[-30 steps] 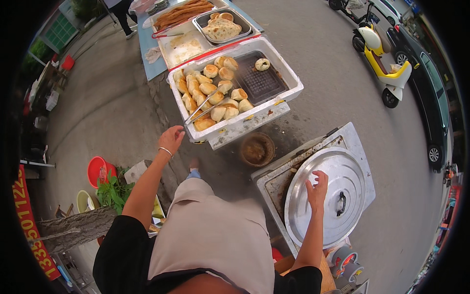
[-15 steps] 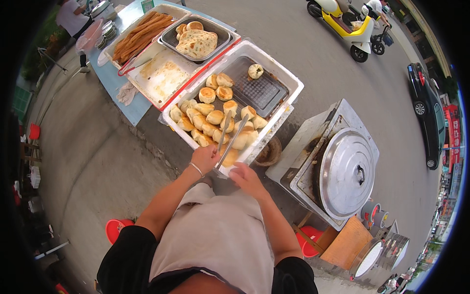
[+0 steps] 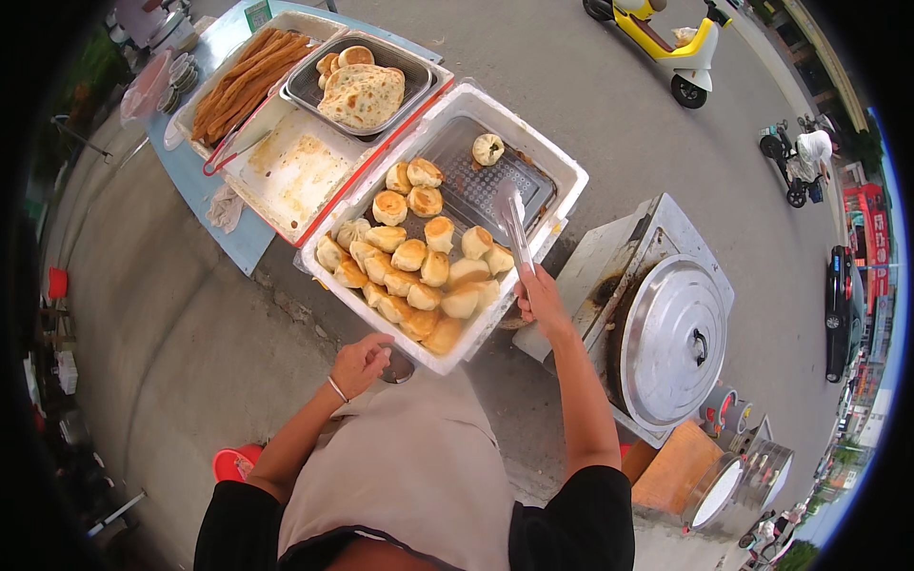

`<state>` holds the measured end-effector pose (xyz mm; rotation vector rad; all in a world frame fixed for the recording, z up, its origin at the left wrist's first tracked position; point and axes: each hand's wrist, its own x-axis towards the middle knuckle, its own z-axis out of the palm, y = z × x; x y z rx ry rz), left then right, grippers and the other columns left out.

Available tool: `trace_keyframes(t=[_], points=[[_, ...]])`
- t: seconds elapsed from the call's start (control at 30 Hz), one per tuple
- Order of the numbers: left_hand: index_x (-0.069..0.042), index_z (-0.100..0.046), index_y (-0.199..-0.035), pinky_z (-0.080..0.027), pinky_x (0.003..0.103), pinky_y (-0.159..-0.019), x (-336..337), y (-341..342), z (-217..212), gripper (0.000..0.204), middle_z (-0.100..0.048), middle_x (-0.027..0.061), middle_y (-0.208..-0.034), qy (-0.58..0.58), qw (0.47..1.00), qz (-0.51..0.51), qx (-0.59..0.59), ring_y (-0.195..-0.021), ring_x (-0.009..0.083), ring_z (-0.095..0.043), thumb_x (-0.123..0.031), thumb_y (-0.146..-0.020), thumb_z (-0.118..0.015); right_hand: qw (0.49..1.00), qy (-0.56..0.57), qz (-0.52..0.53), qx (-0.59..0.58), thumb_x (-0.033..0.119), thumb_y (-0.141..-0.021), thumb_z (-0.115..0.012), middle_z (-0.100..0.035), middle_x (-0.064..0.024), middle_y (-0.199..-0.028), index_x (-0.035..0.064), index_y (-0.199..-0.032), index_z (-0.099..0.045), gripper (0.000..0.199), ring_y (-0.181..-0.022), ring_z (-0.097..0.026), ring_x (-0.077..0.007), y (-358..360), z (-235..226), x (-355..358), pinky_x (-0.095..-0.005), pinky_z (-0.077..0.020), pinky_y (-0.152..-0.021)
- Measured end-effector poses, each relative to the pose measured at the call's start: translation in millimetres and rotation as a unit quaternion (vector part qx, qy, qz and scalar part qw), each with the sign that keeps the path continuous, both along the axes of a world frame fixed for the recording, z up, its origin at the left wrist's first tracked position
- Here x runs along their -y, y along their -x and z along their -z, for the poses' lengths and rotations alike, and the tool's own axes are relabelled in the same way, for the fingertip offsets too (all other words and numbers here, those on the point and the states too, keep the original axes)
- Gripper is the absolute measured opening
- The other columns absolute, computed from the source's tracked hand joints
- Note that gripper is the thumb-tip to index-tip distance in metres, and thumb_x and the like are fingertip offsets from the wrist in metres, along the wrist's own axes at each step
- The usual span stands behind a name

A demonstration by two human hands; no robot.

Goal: The person arranges various fried and steamed pastries on a street food cart using tongs, then wipes the cart surface with a cloth. They move into a kitchen area, lift a large pot lid, and stir a mixture of chopped vegetables in a metal bowl using chopsticks.

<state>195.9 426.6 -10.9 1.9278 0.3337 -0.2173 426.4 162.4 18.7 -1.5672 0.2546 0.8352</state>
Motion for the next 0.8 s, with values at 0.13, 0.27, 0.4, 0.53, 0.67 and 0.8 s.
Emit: trace_keyframes(t=[0.13,0.27,0.4,0.53,0.67,0.8], points=[[-0.006,-0.057,-0.107,-0.049,0.024,-0.049,-36.3,38.3,36.0,0.022,-0.062,0.0052,-0.072,0.089,0.975,-0.163,-0.122,-0.059,0.01,-0.06,-0.014,-0.087,-0.054,0.993,0.108,-0.044,-0.022,0.041,-0.092,-0.048,-0.047,0.0027,-0.067,0.0104,-0.094,-0.05,0.03,-0.047,-0.037,-0.0039,-87.7,35.8,11.5,-0.0199,-0.0288,-0.037],[-0.006,-0.056,-0.109,-0.049,0.023,-0.047,-54.5,73.7,48.9,0.024,-0.061,0.0046,-0.076,0.081,0.958,-0.222,-0.165,-0.058,0.0097,-0.058,-0.011,-0.086,-0.052,0.986,0.15,-0.043,-0.052,0.041,-0.092,-0.046,-0.049,0.0019,-0.064,0.0121,-0.086,-0.049,0.029,-0.045,-0.038,-0.0033,-153.6,62.2,9.6,-0.0194,-0.0262,-0.035],[-0.003,-0.056,-0.107,-0.049,0.024,-0.047,-53.5,85.2,48.2,0.023,-0.062,0.0059,-0.075,0.08,0.937,-0.274,-0.203,-0.06,0.0104,-0.059,-0.008,-0.085,-0.051,0.987,0.09,-0.087,-0.102,0.041,-0.092,-0.047,-0.049,0.0015,-0.064,0.013,-0.087,-0.048,0.029,-0.044,-0.038,-0.0037,-199.4,96.8,-4.2,-0.0183,-0.0246,-0.033],[-0.001,-0.056,-0.106,-0.05,0.024,-0.049,-46.8,75.2,39.9,0.022,-0.063,0.0064,-0.075,0.067,0.933,-0.287,-0.207,-0.061,0.0106,-0.06,-0.009,-0.086,-0.052,0.994,0.033,-0.046,-0.099,0.044,-0.089,-0.051,-0.049,-0.0008,-0.066,0.0127,-0.093,-0.05,0.032,-0.044,-0.039,-0.0065,-221.4,124.4,-50.7,-0.0203,-0.0246,-0.034],[-0.001,-0.057,-0.105,-0.05,0.024,-0.051,-44.7,70.7,40.2,0.021,-0.063,0.0066,-0.074,0.053,0.932,-0.294,-0.206,-0.061,0.0108,-0.06,-0.01,-0.087,-0.053,0.995,0.001,-0.031,-0.097,0.044,-0.089,-0.051,-0.05,-0.0017,-0.068,0.0133,-0.094,-0.049,0.031,-0.046,-0.039,-0.0071,-236.8,136.8,-82.2,-0.0201,-0.0255,-0.034],[-0.001,-0.058,-0.103,-0.051,0.025,-0.053,-43.6,78.0,44.0,0.02,-0.063,0.007,-0.074,0.044,0.932,-0.297,-0.202,-0.062,0.0107,-0.061,-0.012,-0.087,-0.054,0.994,0.001,-0.044,-0.097,0.043,-0.09,-0.05,-0.05,-0.0002,-0.068,0.0133,-0.09,-0.047,0.03,-0.047,-0.04,-0.0067,-251.9,140.3,-106.4,-0.0192,-0.0263,-0.034]])
